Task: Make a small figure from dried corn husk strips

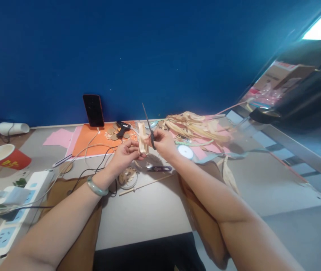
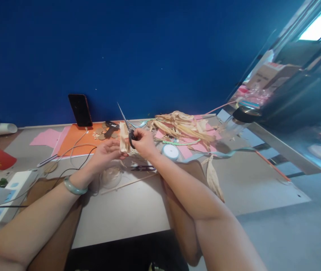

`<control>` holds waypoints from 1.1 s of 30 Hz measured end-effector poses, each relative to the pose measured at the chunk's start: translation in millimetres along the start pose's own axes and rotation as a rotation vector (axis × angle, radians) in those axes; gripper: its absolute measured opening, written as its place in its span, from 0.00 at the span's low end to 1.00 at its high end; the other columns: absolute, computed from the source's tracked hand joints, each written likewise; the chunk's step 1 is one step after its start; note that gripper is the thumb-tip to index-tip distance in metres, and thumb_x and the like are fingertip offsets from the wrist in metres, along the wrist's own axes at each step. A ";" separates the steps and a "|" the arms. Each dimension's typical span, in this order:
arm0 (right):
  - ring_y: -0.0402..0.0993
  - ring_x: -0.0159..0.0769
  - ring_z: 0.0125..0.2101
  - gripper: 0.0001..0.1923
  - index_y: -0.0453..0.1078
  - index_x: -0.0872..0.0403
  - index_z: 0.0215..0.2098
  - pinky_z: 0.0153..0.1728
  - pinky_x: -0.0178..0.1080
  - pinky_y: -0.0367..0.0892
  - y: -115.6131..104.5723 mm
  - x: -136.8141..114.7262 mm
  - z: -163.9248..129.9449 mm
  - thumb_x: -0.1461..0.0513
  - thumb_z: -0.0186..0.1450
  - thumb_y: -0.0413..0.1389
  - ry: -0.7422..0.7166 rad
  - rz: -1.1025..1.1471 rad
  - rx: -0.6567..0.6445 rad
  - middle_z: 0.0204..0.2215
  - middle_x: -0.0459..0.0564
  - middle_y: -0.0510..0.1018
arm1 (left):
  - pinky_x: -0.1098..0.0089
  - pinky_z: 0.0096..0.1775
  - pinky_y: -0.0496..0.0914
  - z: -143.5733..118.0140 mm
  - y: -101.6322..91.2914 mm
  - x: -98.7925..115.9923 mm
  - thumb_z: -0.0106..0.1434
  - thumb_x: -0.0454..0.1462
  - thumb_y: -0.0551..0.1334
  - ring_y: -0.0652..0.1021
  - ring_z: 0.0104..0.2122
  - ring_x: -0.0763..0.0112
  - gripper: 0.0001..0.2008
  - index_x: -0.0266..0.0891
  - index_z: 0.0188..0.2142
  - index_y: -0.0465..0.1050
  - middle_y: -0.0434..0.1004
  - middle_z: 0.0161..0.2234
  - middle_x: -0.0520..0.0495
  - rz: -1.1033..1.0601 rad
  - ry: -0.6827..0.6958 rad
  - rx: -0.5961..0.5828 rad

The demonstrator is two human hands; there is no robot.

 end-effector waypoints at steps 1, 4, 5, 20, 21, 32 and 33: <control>0.58 0.27 0.21 0.22 0.55 0.53 0.18 0.23 0.34 0.57 0.4 0.2 -0.1 0.56 0.45 0.66 0.000 -0.003 -0.003 0.17 0.40 0.63 | 0.69 0.35 0.75 0.2 -0.5 -0.4 0.51 0.36 0.68 0.81 0.30 0.67 0.16 0.35 0.37 0.67 0.79 0.26 0.47 -0.002 -0.008 0.006; 0.58 0.27 0.21 0.22 0.55 0.53 0.18 0.23 0.33 0.56 2.5 0.6 -0.6 0.56 0.44 0.67 -0.012 -0.030 -0.021 0.17 0.40 0.63 | 0.68 0.35 0.76 0.9 -3.0 -2.1 0.53 0.38 0.66 0.81 0.29 0.67 0.14 0.35 0.37 0.68 0.79 0.26 0.48 -0.027 -0.034 0.033; 0.58 0.27 0.21 0.22 0.55 0.53 0.18 0.23 0.33 0.56 3.3 0.7 -0.7 0.56 0.44 0.67 -0.019 -0.041 -0.029 0.17 0.40 0.63 | 0.68 0.34 0.76 1.1 -3.8 -2.8 0.54 0.40 0.66 0.81 0.28 0.68 0.14 0.35 0.37 0.67 0.79 0.26 0.48 -0.037 -0.043 0.040; 0.65 0.29 0.24 0.16 0.63 0.54 0.18 0.26 0.36 0.63 6.8 -7.9 -1.0 0.60 0.45 0.68 -0.065 -0.011 -0.032 0.23 0.44 0.72 | 0.71 0.30 0.74 9.7 -7.0 -6.4 0.50 0.39 0.71 0.79 0.23 0.70 0.17 0.35 0.31 0.64 0.75 0.19 0.51 -0.106 -0.005 0.021; 0.66 0.30 0.24 0.16 0.63 0.54 0.18 0.26 0.36 0.64 7.5 -7.4 -1.0 0.60 0.45 0.68 -0.063 -0.010 -0.038 0.24 0.45 0.72 | 0.71 0.30 0.74 9.9 -7.2 -5.9 0.50 0.39 0.71 0.79 0.23 0.70 0.17 0.35 0.31 0.64 0.76 0.20 0.50 -0.102 0.000 0.024; 0.63 0.29 0.23 0.18 0.62 0.54 0.18 0.26 0.35 0.62 4.1 2.2 -0.5 0.59 0.43 0.69 0.012 0.057 -0.045 0.21 0.43 0.70 | 0.73 0.29 0.73 3.4 -9.3 1.3 0.49 0.42 0.71 0.79 0.23 0.72 0.18 0.36 0.31 0.65 0.76 0.21 0.51 -0.016 -0.002 0.057; 0.63 0.29 0.24 0.18 0.62 0.54 0.18 0.26 0.35 0.61 3.7 1.7 -0.7 0.60 0.43 0.69 0.013 0.049 -0.041 0.21 0.43 0.70 | 0.73 0.28 0.73 3.0 -9.6 0.7 0.48 0.42 0.71 0.78 0.23 0.72 0.19 0.36 0.31 0.65 0.76 0.21 0.51 -0.009 -0.012 0.056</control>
Point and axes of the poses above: each hand's wrist, its own z-axis towards the middle knuckle, its own y-axis out of the palm, x = y × z, the point moved 10 cm from there along z, towards the middle knuckle
